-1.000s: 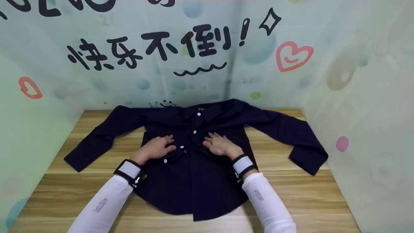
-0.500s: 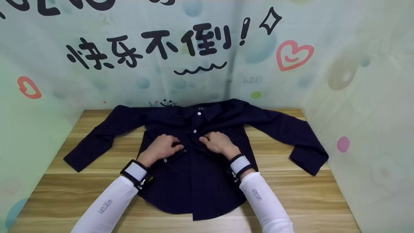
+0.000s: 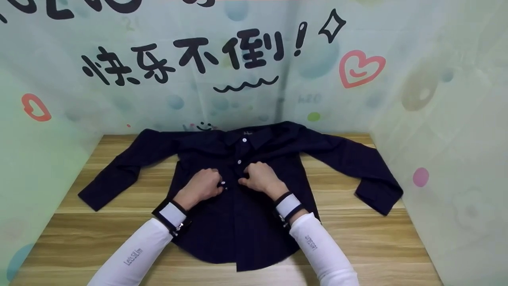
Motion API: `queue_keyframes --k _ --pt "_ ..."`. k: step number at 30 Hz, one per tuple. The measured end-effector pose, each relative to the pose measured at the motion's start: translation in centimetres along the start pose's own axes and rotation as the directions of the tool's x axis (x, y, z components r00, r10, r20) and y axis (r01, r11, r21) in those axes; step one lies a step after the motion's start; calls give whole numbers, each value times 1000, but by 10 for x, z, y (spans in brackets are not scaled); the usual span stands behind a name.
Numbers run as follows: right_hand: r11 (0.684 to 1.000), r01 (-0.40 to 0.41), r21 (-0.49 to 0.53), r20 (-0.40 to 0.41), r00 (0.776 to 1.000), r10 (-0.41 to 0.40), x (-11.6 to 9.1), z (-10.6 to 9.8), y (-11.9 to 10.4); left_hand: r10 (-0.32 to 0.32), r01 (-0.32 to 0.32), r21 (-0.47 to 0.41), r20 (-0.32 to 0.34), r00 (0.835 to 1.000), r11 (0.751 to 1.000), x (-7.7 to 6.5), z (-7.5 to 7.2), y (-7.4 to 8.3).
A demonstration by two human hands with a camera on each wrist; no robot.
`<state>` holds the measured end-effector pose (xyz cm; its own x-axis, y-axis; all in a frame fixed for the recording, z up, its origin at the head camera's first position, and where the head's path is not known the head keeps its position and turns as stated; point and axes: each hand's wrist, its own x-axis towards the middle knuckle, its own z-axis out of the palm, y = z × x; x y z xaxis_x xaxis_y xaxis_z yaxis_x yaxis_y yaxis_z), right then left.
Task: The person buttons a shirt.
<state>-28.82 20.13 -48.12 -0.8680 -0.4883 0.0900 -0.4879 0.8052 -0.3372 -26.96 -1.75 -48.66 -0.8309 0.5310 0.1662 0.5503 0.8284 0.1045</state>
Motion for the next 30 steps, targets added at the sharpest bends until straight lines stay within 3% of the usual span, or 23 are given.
queue_keyframes --k 7,13,16,18,19,20,22,23,24,25,27,30 --pt "1000 -1 0 -5 1000 1 -1 1 -2 15 -13 14 -99 995 1000 -4 3 1" --pt "1000 -2 30 -81 997 5 -3 3 -5 -66 62 -28 -188 980 998 -4 3 -1" --pt "991 -24 133 -184 982 49 -4 3 -11 -86 76 -51 -243 966 996 -4 -3 -2" --pt "956 -39 291 -209 972 103 -4 3 -16 -84 68 -63 -291 953 996 -4 -8 -2" --pt "913 -46 406 -190 973 133 -4 3 -19 -81 63 -68 -318 945 996 -4 -11 -2" --pt "847 -68 527 -147 974 170 -3 3 -22 -78 57 -72 -347 935 996 -4 -13 -1" --pt "675 -145 723 -17 974 227 -2 3 -27 -73 49 -70 -400 913 996 -4 -18 0" --pt "573 -199 795 64 967 248 -1 4 -29 -72 46 -72 -423 903 996 -3 -20 1" --pt "473 -255 843 141 954 263 0 6 -30 -70 43 -72 -443 894 997 -3 -22 1" --pt "394 -305 867 206 939 275 1 7 -30 -67 39 -70 -459 886 997 -3 -23 2" --pt "270 -370 889 291 911 293 3 11 -30 -57 32 -59 -483 874 998 -3 -23 4" --pt "87 -380 921 337 889 310 10 16 -28 -23 18 -16 -500 866 1000 -4 -21 8"
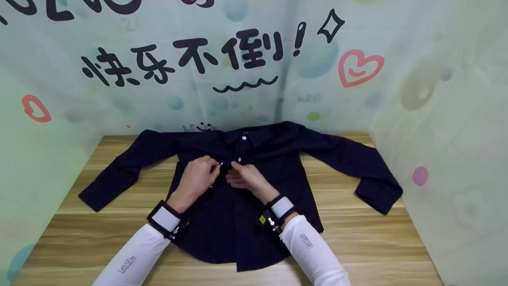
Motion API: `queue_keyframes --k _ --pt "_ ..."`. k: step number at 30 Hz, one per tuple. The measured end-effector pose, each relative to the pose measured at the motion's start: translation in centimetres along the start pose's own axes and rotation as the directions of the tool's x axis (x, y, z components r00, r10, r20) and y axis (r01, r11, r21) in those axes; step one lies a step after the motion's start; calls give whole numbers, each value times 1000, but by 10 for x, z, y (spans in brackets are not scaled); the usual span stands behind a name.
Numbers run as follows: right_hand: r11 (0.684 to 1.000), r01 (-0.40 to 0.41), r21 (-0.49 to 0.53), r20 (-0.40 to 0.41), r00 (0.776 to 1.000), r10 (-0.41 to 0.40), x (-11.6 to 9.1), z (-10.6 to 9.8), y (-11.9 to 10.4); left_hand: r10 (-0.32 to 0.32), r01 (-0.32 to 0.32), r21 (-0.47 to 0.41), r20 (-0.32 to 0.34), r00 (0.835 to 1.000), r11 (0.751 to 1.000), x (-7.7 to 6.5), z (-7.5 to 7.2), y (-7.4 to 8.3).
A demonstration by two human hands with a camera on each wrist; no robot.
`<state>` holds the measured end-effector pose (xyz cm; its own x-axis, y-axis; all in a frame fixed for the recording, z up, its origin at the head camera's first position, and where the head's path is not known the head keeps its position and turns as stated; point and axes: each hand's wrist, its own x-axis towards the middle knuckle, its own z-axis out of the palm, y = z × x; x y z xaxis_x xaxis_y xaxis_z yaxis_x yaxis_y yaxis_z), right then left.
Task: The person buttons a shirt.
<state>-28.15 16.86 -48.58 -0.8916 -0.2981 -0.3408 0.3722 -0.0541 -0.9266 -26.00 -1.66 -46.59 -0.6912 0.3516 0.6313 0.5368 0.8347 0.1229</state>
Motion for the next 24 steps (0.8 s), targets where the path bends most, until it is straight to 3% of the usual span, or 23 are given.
queue_keyframes --k 3,7,11,16,19,24 --pt "986 0 165 -9 1000 1 8 2 0 66 -67 61 16 998 996 -6 5 5" --pt "938 32 345 -20 999 -27 15 4 -2 143 -149 113 63 988 982 -15 13 10" --pt "896 85 436 -5 996 -92 16 4 -5 135 -140 76 70 988 987 -19 18 13" --pt "898 154 412 18 984 -177 17 2 -5 62 -58 -101 44 997 993 -20 15 11" --pt "917 197 346 1 978 -210 17 2 -4 18 -7 -194 53 998 981 -20 12 8" --pt "945 218 243 -50 976 -212 19 5 -4 -30 48 -278 66 997 959 -20 6 2"
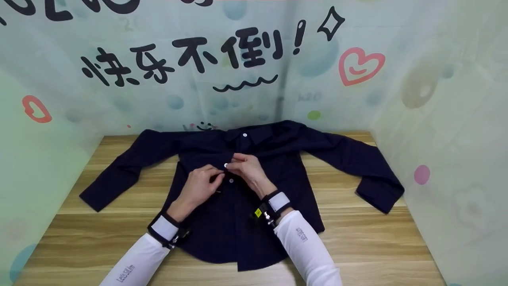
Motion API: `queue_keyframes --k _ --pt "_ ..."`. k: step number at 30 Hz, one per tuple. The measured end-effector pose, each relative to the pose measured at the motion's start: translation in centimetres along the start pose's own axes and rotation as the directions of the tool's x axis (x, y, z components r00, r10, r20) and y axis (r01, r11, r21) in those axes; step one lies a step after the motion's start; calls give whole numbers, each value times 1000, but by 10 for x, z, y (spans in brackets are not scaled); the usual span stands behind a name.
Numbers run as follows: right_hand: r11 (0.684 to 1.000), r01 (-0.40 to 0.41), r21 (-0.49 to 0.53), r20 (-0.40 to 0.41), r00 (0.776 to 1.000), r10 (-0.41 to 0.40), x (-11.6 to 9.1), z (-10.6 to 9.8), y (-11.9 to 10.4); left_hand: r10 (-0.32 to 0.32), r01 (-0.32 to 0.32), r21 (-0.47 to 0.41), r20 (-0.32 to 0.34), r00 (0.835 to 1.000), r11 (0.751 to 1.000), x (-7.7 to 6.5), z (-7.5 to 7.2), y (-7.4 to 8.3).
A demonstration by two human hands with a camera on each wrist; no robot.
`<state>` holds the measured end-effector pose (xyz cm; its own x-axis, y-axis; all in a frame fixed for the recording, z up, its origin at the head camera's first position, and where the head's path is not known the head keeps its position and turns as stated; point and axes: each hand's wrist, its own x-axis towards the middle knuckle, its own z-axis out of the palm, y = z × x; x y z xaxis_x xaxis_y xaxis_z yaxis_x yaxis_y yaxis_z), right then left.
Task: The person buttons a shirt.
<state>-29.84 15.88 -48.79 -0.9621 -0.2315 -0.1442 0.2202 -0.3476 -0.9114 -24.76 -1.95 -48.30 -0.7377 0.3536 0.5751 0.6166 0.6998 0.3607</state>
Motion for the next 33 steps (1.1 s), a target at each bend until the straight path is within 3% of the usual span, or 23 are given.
queue_keyframes --k 3,7,10,12,15,17,19,21,23,25,27,33 --pt "999 -10 -30 -39 999 9 0 1 0 -34 33 -44 -24 999 998 2 -5 -3" --pt "998 -16 -55 -76 997 12 0 1 -1 -127 124 -106 -21 992 987 8 -11 -8" --pt "997 -6 -83 -82 997 -1 -1 2 -2 -212 218 -152 56 976 964 16 -16 -13" --pt "994 7 -113 -67 998 -14 -2 2 -3 -269 293 -190 141 953 937 23 -18 -16" --pt "984 27 -174 -21 999 -31 -3 3 -4 -361 437 -275 285 888 857 31 -19 -22" --pt "977 38 -210 1 999 -38 -3 2 -4 -405 529 -354 368 837 771 36 -18 -24" --pt "971 47 -234 7 999 -47 -2 2 -4 -422 588 -433 423 802 684 38 -17 -26" --pt "967 51 -251 1 999 -53 -1 1 -3 -417 610 -496 451 789 618 38 -16 -27" --pt "962 58 -269 -3 998 -61 0 0 -3 -404 612 -531 463 789 587 38 -14 -28" --pt "957 59 -283 -5 998 -63 0 -1 -3 -398 607 -541 462 793 582 38 -12 -28" --pt "953 61 -296 3 998 -63 0 0 -3 -401 601 -536 451 798 593 37 -11 -29" --pt "949 75 -307 7 997 -77 -2 2 -4 -421 572 -494 390 819 655 36 -7 -29"
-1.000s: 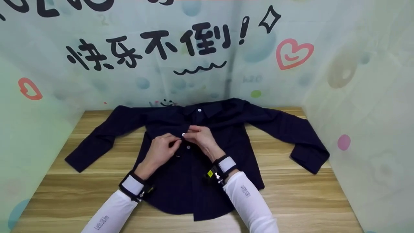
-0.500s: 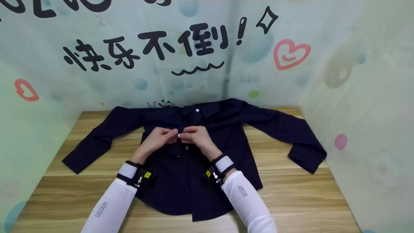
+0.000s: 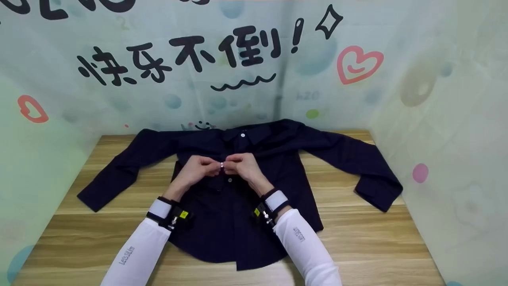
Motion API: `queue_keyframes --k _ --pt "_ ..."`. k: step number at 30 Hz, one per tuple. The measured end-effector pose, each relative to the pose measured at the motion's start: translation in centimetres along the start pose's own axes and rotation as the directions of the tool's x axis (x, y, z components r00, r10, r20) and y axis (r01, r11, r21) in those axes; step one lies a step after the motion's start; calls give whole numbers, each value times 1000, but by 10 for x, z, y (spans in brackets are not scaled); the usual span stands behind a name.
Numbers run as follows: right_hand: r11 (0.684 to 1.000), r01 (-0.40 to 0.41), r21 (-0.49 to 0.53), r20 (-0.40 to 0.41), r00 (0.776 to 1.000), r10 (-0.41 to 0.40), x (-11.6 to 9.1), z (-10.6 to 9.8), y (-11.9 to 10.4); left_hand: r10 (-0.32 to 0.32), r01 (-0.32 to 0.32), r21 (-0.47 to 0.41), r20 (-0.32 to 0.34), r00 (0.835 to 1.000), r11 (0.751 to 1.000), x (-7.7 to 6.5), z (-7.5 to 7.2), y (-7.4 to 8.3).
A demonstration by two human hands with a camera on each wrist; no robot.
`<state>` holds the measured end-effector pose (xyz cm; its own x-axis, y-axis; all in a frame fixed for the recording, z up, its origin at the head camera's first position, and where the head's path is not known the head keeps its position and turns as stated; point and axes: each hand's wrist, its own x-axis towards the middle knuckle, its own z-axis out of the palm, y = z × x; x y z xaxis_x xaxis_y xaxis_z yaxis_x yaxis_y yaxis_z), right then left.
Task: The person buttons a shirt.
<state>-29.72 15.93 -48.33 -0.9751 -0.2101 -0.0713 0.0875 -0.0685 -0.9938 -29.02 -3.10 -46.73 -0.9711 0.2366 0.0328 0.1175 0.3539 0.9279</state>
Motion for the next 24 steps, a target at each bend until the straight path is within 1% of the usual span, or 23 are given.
queue_keyframes --k 4,8,10,11,12,13,14,15,16,17,18,19,20,22,24 --pt "1000 6 -17 -1 1000 -6 0 0 0 18 -16 66 -37 999 998 0 2 0" --pt "998 -6 -63 14 1000 7 -2 -3 -3 18 -13 113 -49 999 994 0 3 -1" --pt "991 28 -128 16 1000 -26 -5 -8 -6 16 -9 116 -58 998 993 -1 3 -3" --pt "976 72 -205 16 997 -71 -6 -11 -8 12 -5 110 -61 998 994 -2 3 -3" --pt "940 132 -313 19 991 -133 -8 -14 -11 10 -4 104 -64 998 995 -3 4 -4" --pt "883 191 -429 31 980 -197 -10 -18 -13 12 -5 102 -69 998 995 -3 4 -5" --pt "796 248 -552 53 963 -263 -12 -21 -16 14 -7 102 -73 997 995 -3 4 -5" --pt "689 293 -663 84 944 -320 -14 -25 -18 16 -9 102 -77 997 995 -4 5 -5" --pt "573 321 -754 119 925 -362 -16 -28 -20 16 -8 100 -79 997 995 -4 5 -5" --pt "456 337 -824 153 907 -393 -17 -30 -22 15 -8 100 -78 997 995 -4 5 -5" --pt "372 346 -862 189 898 -398 -19 -32 -22 17 -8 104 -77 997 995 -4 5 -5" --pt "316 355 -880 222 895 -386 -21 -32 -23 17 -9 106 -78 997 994 -3 5 -5" --pt "276 357 -892 245 897 -367 -23 -32 -22 15 -7 104 -79 997 995 -3 5 -5" --pt "228 343 -911 263 911 -319 -25 -30 -20 12 -4 99 -79 997 995 -3 5 -5" --pt "203 317 -927 258 927 -270 -27 -27 -18 13 -6 97 -81 997 995 -3 5 -5"
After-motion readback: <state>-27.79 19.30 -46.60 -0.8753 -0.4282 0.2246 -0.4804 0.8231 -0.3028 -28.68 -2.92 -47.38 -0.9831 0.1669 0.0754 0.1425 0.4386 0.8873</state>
